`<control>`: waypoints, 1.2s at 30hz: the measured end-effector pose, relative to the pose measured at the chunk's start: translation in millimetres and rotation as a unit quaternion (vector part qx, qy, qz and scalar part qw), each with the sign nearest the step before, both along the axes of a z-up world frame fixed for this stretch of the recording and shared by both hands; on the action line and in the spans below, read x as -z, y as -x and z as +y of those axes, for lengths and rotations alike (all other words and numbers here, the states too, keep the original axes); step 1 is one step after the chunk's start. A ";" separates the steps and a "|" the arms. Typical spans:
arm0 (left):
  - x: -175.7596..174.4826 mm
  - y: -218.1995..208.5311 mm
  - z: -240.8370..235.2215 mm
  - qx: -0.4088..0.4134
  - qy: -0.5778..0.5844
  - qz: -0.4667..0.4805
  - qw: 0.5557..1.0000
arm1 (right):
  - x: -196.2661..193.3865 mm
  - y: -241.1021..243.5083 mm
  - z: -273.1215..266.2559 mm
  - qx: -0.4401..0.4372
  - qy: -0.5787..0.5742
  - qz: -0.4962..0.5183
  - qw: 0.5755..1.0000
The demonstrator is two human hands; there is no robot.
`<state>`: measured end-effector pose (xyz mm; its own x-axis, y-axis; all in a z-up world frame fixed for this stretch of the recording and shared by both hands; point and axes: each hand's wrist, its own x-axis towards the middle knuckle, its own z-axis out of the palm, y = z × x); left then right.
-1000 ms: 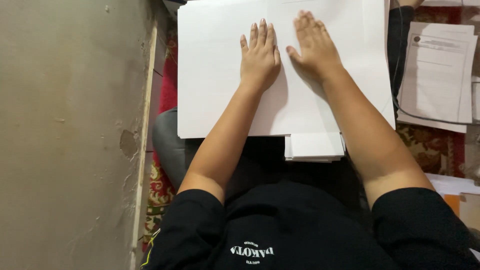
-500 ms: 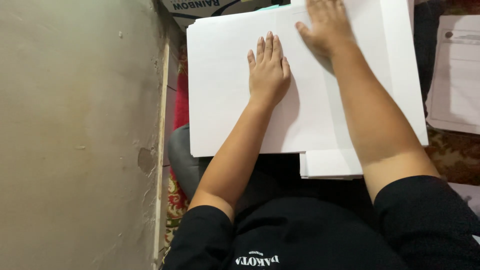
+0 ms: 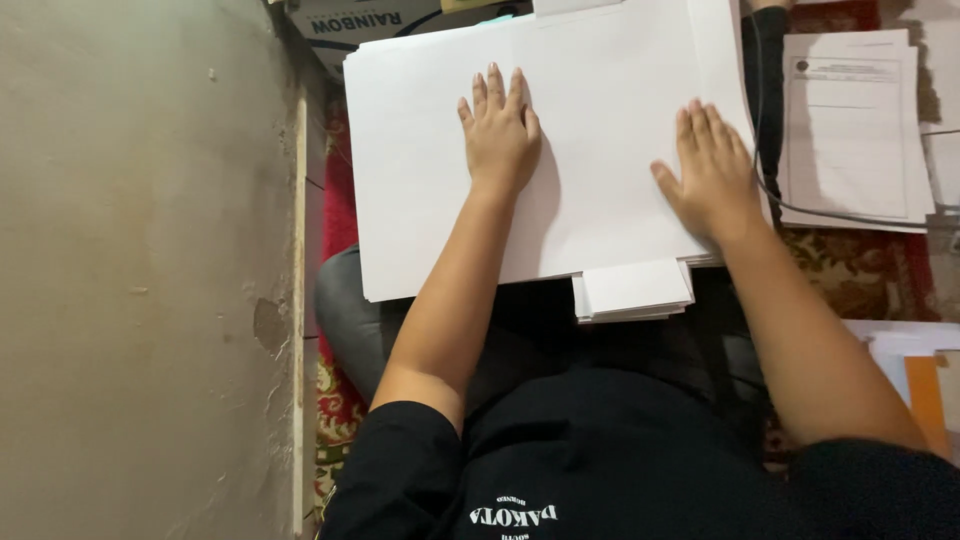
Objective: Folding paper folders and inserting printed documents into them
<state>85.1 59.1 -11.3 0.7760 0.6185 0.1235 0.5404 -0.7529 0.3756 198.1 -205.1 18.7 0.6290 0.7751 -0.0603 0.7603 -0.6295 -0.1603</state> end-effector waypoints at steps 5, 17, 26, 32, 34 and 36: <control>-8.4 4.4 -3.1 0.027 0.007 0.014 1.000 | -7.9 9.7 -2.1 0.008 0.017 0.013 1.000; -15.5 4.2 -0.1 0.055 0.008 0.008 0.998 | 38.0 -147.7 125.4 0.026 -0.101 -0.089 0.991; 1.2 -4.9 5.8 0.028 0.023 -0.031 0.999 | 45.4 -126.8 107.3 0.014 -0.127 -0.103 0.986; 4.0 12.9 -6.6 0.074 -0.017 0.008 0.997 | 13.9 -39.7 61.7 0.044 -0.102 -0.048 0.993; 8.6 30.3 -22.0 0.103 -0.037 0.021 0.994 | 8.4 -33.4 57.9 0.055 -0.085 -0.016 0.995; 17.7 51.5 -39.9 0.156 -0.082 0.010 0.984 | 12.3 -39.1 59.9 0.038 -0.097 -0.037 0.994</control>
